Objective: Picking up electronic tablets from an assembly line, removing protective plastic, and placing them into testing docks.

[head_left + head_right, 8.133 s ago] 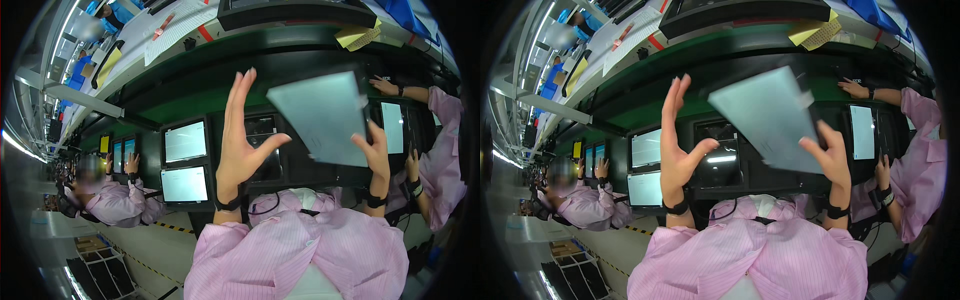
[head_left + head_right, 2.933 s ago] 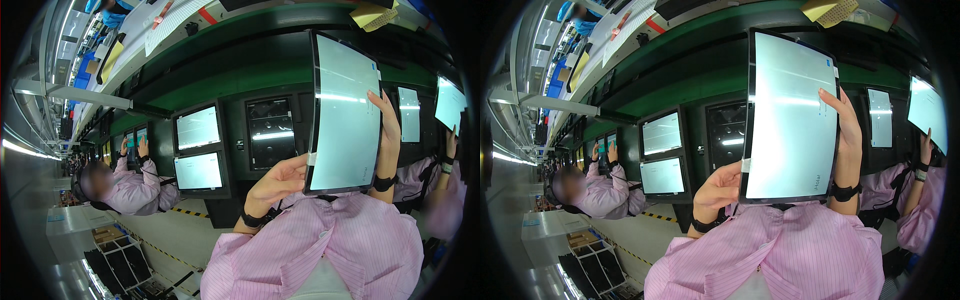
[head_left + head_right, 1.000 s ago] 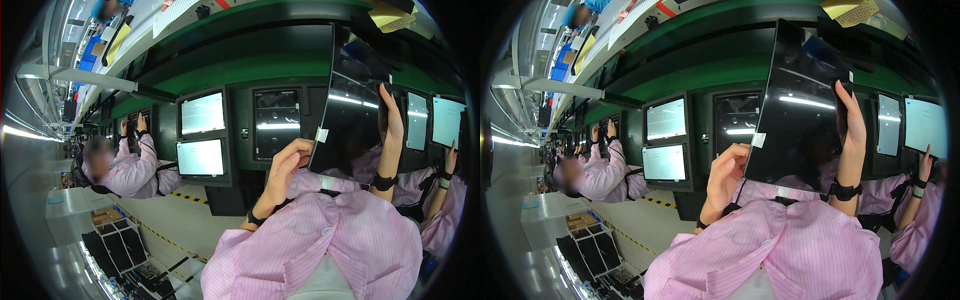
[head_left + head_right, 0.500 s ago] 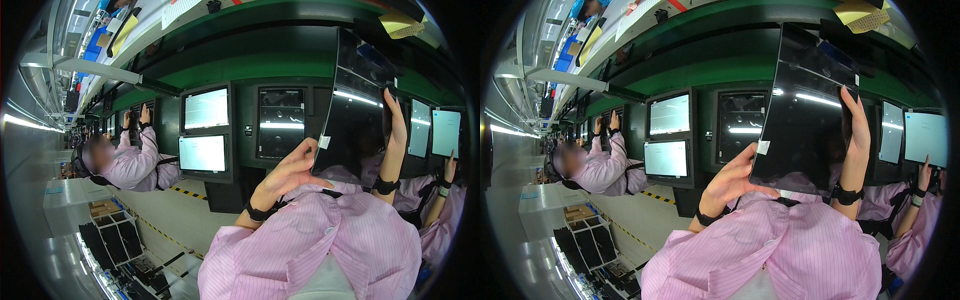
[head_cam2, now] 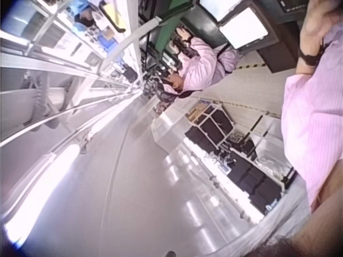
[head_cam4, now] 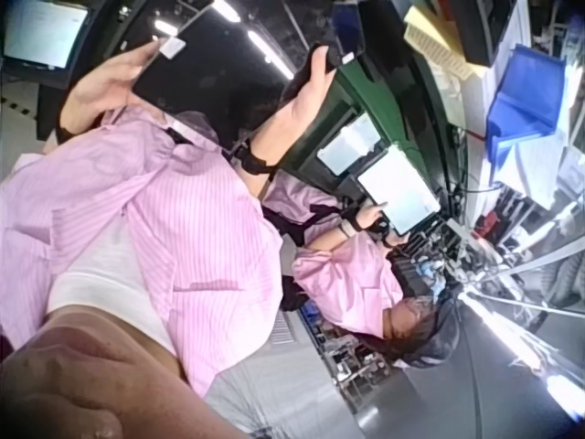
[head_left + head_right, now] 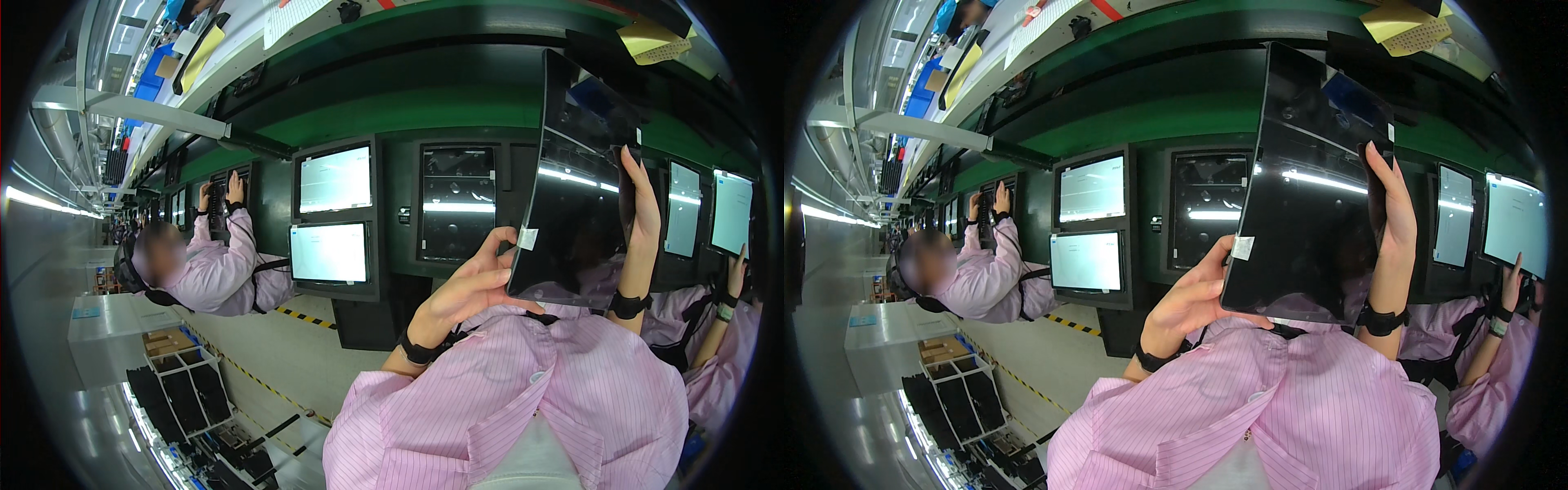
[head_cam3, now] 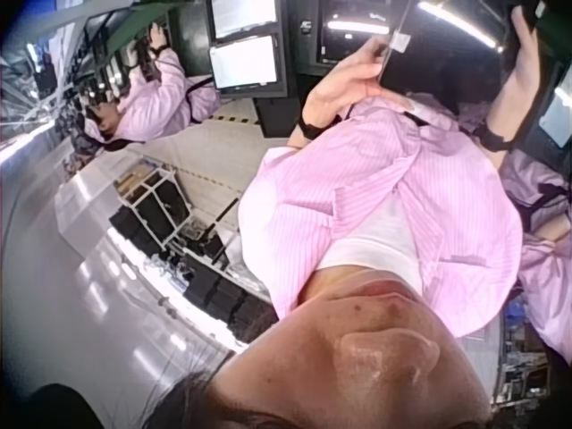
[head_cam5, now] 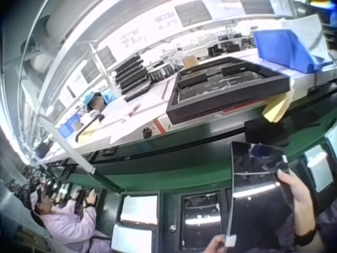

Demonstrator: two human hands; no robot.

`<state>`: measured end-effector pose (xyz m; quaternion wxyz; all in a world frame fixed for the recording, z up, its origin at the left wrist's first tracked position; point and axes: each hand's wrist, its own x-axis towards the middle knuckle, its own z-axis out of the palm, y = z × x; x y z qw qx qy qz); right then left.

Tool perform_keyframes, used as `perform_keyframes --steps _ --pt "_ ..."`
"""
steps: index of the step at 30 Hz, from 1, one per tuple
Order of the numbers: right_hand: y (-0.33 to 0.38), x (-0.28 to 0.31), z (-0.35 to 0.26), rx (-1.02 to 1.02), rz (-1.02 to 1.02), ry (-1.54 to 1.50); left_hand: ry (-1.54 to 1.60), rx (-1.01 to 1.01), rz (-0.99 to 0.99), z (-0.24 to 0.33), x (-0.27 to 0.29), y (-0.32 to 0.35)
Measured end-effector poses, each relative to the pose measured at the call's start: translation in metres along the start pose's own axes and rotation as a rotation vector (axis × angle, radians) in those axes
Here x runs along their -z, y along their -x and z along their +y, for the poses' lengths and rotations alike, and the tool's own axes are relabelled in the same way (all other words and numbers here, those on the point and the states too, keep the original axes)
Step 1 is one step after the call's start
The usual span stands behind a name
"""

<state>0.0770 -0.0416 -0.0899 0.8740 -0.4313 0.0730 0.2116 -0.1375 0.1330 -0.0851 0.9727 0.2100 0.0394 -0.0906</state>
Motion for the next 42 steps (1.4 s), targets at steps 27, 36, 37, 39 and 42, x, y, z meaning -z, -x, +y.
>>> perform_keyframes --steps 27,36,37,39,42 --pt "0.012 -0.011 -0.011 0.107 -0.081 0.135 -1.099 -0.189 0.594 0.005 -0.040 0.017" --pt "0.045 -0.013 0.000 0.299 -0.173 0.451 -1.190 -0.638 0.327 0.085 -0.053 -0.026" --pt "0.049 -0.012 0.002 0.309 -0.228 0.466 -1.185 -0.667 0.314 0.089 -0.057 -0.030" --pt "0.055 -0.010 0.005 0.304 -0.301 0.462 -1.153 -0.606 0.329 0.093 -0.063 -0.037" --pt "0.063 -0.007 0.006 0.278 -0.333 0.432 -1.075 -0.515 0.289 0.098 -0.065 -0.041"
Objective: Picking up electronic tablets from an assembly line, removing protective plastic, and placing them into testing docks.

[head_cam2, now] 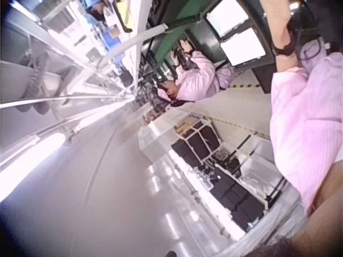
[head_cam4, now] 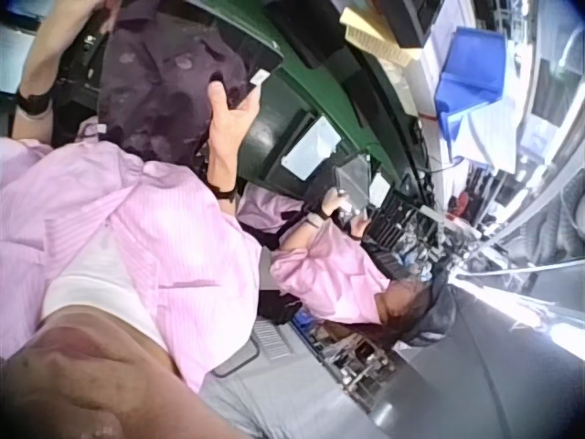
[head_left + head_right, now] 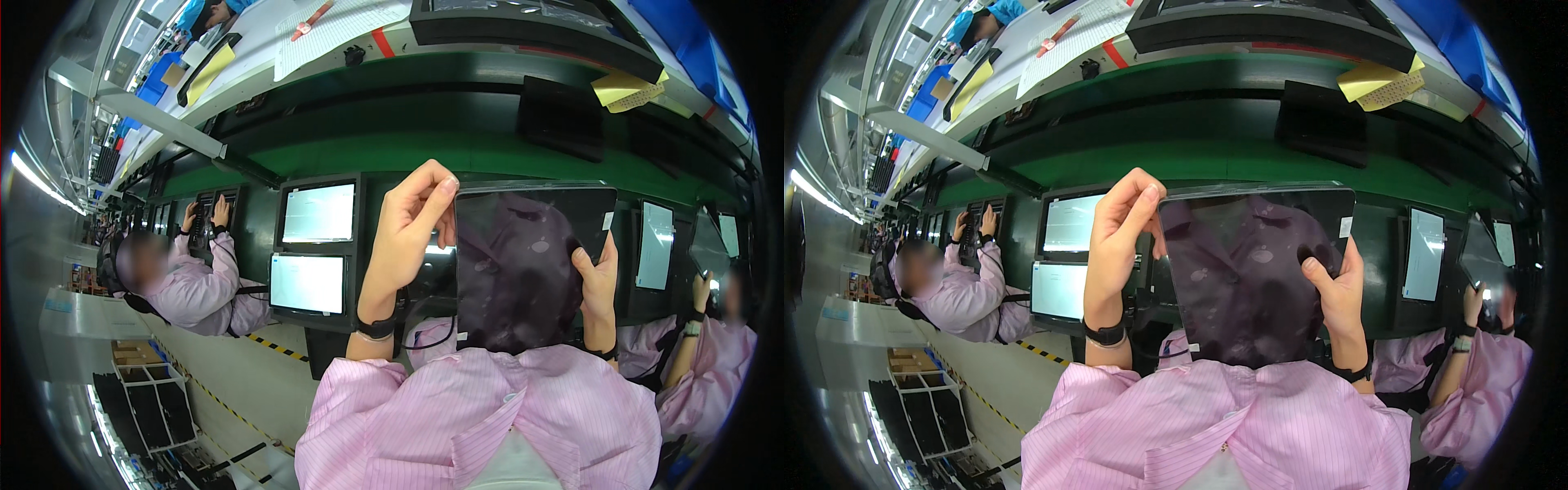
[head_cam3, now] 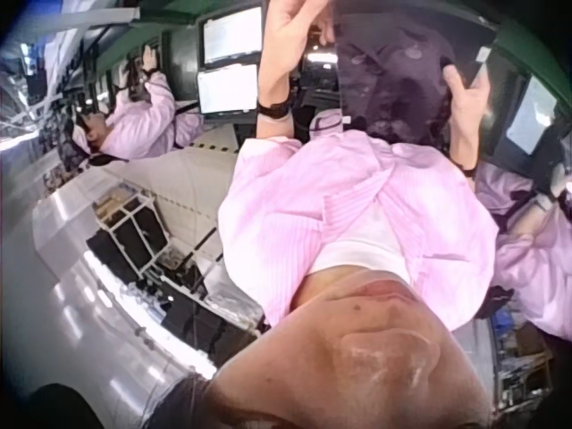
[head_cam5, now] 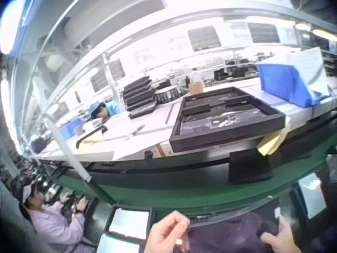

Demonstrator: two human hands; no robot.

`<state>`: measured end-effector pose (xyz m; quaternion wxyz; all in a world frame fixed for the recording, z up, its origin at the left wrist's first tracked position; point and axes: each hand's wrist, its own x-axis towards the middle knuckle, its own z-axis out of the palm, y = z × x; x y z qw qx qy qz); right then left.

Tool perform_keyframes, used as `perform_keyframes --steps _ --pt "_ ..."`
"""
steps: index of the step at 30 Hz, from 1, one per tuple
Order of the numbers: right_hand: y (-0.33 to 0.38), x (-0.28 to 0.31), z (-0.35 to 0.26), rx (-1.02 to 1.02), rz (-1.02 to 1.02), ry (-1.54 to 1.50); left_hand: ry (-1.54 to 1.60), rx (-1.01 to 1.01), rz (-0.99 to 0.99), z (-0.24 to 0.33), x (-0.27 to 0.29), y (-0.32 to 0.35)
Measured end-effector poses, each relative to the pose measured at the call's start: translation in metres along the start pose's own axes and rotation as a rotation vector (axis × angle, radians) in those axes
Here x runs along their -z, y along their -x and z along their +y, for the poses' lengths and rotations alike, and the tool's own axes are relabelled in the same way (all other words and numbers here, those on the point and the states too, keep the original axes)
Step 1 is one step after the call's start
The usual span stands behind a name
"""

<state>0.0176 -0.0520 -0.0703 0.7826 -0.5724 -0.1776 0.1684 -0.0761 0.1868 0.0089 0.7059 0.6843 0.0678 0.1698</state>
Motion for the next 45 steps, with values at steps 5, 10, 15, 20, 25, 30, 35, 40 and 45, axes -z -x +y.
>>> perform_keyframes --steps 5,10,15,20,25,30,35,40,45 --pt "0.001 -0.004 0.002 0.043 0.024 0.021 0.188 0.016 -0.150 0.004 0.002 0.001" --pt "-0.035 -0.022 0.029 -0.014 -0.047 -0.493 0.161 -0.119 -0.414 0.015 -0.043 0.015" --pt "-0.070 -0.030 0.044 -0.083 -0.478 -0.820 0.198 0.126 -0.470 -0.009 -0.082 0.011" --pt "-0.080 -0.040 0.040 -0.183 -0.587 -1.157 0.139 0.179 -0.178 -0.044 -0.054 0.009" --pt "-0.096 -0.046 0.043 0.207 -0.832 -1.161 0.174 0.132 -0.024 -0.056 -0.035 0.030" --pt "-0.112 -0.054 0.044 0.259 -1.118 -1.191 0.167 0.111 0.036 -0.047 -0.025 0.030" --pt "-0.120 -0.061 0.048 0.268 -1.195 -1.314 -0.009 0.070 0.041 -0.031 -0.015 0.010" --pt "-0.127 -0.067 0.046 0.441 -1.054 -1.390 0.021 0.068 0.013 -0.021 -0.016 -0.018" --pt "-0.128 -0.063 0.046 0.480 -0.971 -1.345 0.066 0.063 -0.057 -0.022 -0.018 -0.027"
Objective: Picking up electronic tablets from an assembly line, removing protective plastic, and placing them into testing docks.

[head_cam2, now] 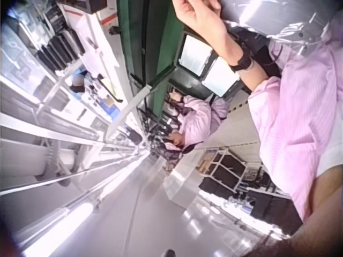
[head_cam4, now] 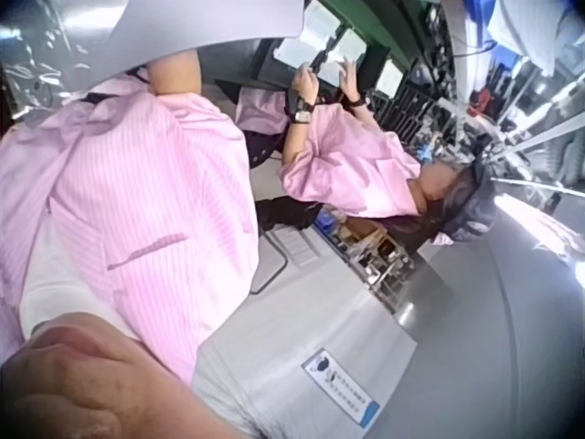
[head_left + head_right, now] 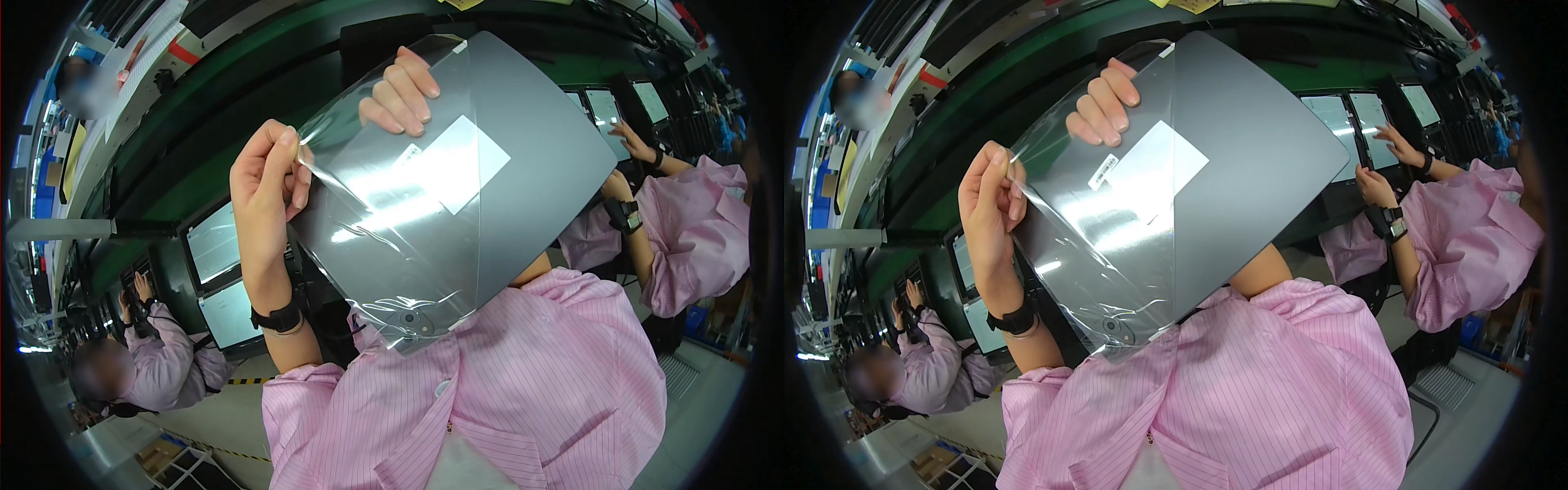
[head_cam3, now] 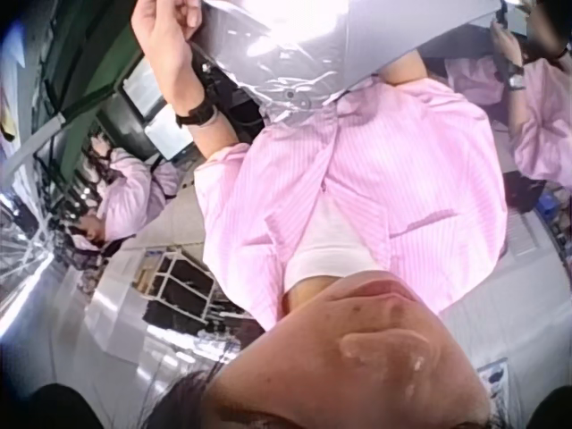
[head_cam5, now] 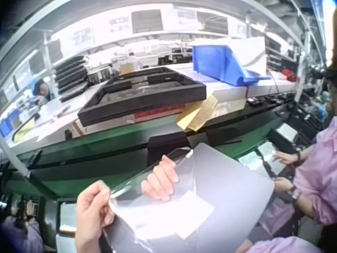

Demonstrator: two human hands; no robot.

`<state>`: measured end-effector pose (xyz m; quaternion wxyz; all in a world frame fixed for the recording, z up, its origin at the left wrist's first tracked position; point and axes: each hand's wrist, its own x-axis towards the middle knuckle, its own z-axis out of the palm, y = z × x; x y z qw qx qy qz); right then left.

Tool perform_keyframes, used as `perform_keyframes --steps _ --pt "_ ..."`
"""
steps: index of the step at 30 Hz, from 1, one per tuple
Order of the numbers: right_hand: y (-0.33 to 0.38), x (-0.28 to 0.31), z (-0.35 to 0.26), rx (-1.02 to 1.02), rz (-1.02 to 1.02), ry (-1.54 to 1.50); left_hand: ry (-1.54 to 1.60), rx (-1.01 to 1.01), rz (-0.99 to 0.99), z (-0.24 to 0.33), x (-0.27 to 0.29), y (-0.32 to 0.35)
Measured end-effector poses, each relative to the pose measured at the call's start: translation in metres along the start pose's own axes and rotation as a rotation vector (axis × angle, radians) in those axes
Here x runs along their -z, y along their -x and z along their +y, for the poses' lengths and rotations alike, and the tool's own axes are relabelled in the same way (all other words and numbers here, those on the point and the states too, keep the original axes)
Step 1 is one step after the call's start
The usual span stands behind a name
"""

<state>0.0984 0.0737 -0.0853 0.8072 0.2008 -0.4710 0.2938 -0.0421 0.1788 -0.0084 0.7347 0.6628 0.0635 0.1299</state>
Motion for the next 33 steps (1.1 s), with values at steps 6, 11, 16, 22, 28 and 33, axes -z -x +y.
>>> perform_keyframes --steps 6,11,16,22,28,33 --pt "0.009 -0.008 -0.027 -0.339 0.354 -0.152 -0.016 -0.075 0.016 0.012 -0.009 0.005" --pt "0.000 -0.030 -0.036 -0.339 0.330 0.430 -0.337 -0.542 0.013 0.039 -0.037 0.055" --pt "0.001 -0.049 -0.020 -0.018 0.856 1.072 -0.560 -1.059 -0.438 0.017 -0.060 0.075" --pt "-0.008 -0.053 -0.021 -0.051 0.866 1.177 0.296 0.241 -0.390 0.011 -0.052 0.060" --pt "-0.003 -0.060 -0.002 -0.086 0.960 1.349 0.569 0.343 -0.347 0.009 -0.048 0.001" --pt "0.001 -0.065 0.009 -0.150 0.976 1.362 0.510 0.120 -0.348 0.014 -0.054 -0.018"
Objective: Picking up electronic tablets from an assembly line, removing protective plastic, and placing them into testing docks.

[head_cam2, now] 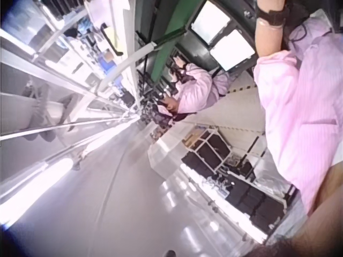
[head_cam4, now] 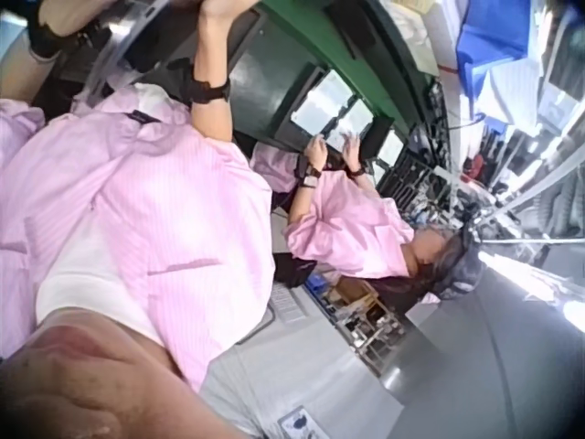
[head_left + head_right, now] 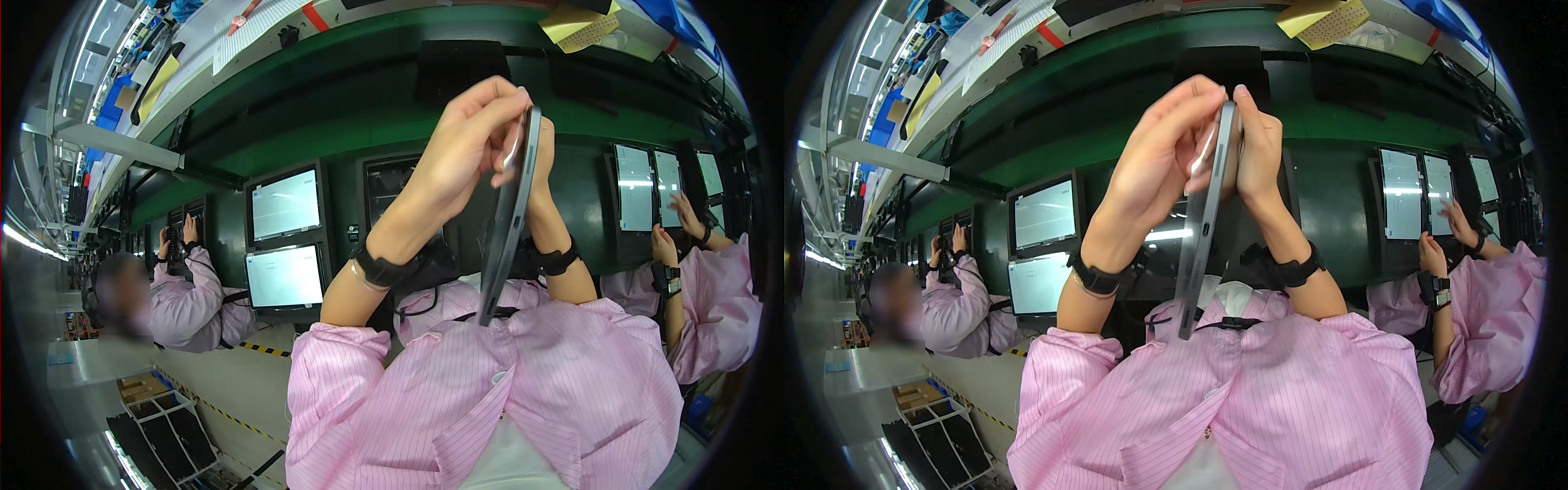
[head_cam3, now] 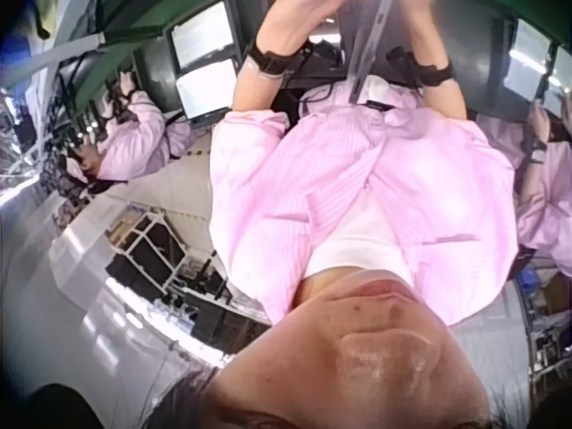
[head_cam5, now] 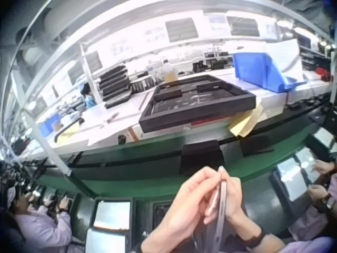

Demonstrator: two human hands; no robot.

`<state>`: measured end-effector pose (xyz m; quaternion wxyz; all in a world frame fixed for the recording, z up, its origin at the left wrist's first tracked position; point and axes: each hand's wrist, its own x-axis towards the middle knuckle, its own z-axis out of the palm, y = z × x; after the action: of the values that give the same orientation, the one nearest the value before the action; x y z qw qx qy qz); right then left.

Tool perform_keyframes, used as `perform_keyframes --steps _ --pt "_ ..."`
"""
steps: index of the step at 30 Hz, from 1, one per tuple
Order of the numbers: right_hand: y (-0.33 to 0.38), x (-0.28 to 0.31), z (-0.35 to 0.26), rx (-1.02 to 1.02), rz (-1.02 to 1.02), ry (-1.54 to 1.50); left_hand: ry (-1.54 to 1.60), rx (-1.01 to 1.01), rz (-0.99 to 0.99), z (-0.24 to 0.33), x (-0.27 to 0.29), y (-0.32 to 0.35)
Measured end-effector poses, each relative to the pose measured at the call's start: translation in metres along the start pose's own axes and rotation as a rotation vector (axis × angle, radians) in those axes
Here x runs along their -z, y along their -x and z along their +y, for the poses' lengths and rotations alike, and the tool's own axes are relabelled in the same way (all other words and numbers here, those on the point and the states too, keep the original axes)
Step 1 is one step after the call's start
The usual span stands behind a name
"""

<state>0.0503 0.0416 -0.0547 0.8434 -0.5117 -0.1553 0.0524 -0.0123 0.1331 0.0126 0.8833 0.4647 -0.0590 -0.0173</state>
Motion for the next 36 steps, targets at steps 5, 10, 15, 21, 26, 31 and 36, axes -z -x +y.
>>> perform_keyframes --steps 5,10,15,21,26,31,36 --pt "0.005 -0.003 0.004 -0.081 -0.119 -0.161 -0.164 -0.059 0.066 0.003 -0.005 -0.009" --pt "0.002 0.003 0.018 0.004 -0.131 -0.213 -0.218 -0.060 0.060 0.001 -0.006 -0.008" --pt "-0.001 0.008 0.027 -0.031 -0.046 -0.245 -0.262 -0.038 0.049 0.001 -0.006 -0.014" --pt "-0.001 0.011 0.026 -0.040 -0.062 -0.262 -0.262 -0.010 0.074 -0.001 -0.006 -0.023" --pt "-0.009 0.014 0.031 -0.090 -0.001 -0.195 -0.518 -0.129 0.092 0.006 -0.011 -0.011" --pt "-0.019 0.016 0.010 0.200 0.223 0.443 -0.785 -0.359 0.074 0.012 -0.005 0.033" --pt "-0.011 -0.008 -0.027 0.297 0.220 0.990 -1.033 -0.463 0.500 -0.014 0.018 0.036"
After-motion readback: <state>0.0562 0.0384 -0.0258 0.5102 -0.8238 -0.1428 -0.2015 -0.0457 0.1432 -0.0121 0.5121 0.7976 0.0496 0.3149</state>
